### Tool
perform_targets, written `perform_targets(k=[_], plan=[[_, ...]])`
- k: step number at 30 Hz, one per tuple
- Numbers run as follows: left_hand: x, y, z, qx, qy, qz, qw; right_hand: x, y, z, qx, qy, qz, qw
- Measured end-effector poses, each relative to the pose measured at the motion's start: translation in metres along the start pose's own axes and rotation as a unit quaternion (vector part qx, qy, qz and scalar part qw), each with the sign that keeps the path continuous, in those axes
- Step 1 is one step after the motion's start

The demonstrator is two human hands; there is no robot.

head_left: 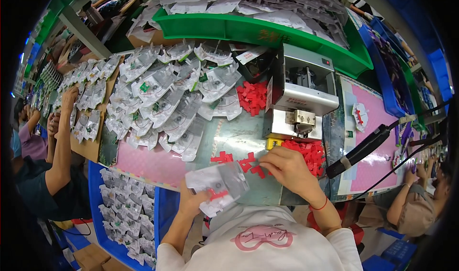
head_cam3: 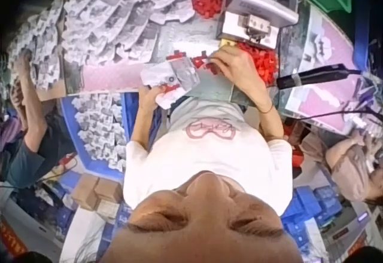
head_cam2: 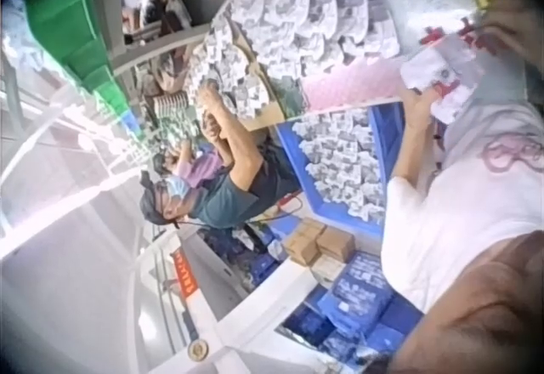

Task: Assembling small red plastic parts into white housing components using an electric screwdriver in a factory setting.

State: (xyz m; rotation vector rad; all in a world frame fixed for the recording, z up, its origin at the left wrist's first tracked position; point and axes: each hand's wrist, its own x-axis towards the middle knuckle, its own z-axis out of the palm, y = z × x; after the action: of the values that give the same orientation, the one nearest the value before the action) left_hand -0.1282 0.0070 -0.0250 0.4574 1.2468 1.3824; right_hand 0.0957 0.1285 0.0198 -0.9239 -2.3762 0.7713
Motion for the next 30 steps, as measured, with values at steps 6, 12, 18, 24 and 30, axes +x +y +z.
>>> perform_targets(k=[6,12,18,24,30], plan=[[-0.010,-0.006,0.005,0.045,-0.121,-0.132,0.983,0.000,0.009,0.025,-0.106,-0.043,-0.011,0.993],[-0.002,-0.003,0.020,0.075,-0.199,-0.201,0.956,0.004,0.004,0.007,-0.082,0.039,-0.066,0.994],[0.014,0.011,0.051,0.054,-0.281,-0.240,0.928,0.014,-0.025,-0.031,0.021,0.007,-0.209,0.978],[0.019,0.019,0.072,0.048,-0.373,-0.261,0.889,0.011,-0.025,-0.028,-0.005,-0.085,-0.285,0.955],[0.020,0.021,0.082,0.055,-0.372,-0.254,0.891,0.010,-0.022,-0.033,-0.015,-0.123,-0.275,0.953]])
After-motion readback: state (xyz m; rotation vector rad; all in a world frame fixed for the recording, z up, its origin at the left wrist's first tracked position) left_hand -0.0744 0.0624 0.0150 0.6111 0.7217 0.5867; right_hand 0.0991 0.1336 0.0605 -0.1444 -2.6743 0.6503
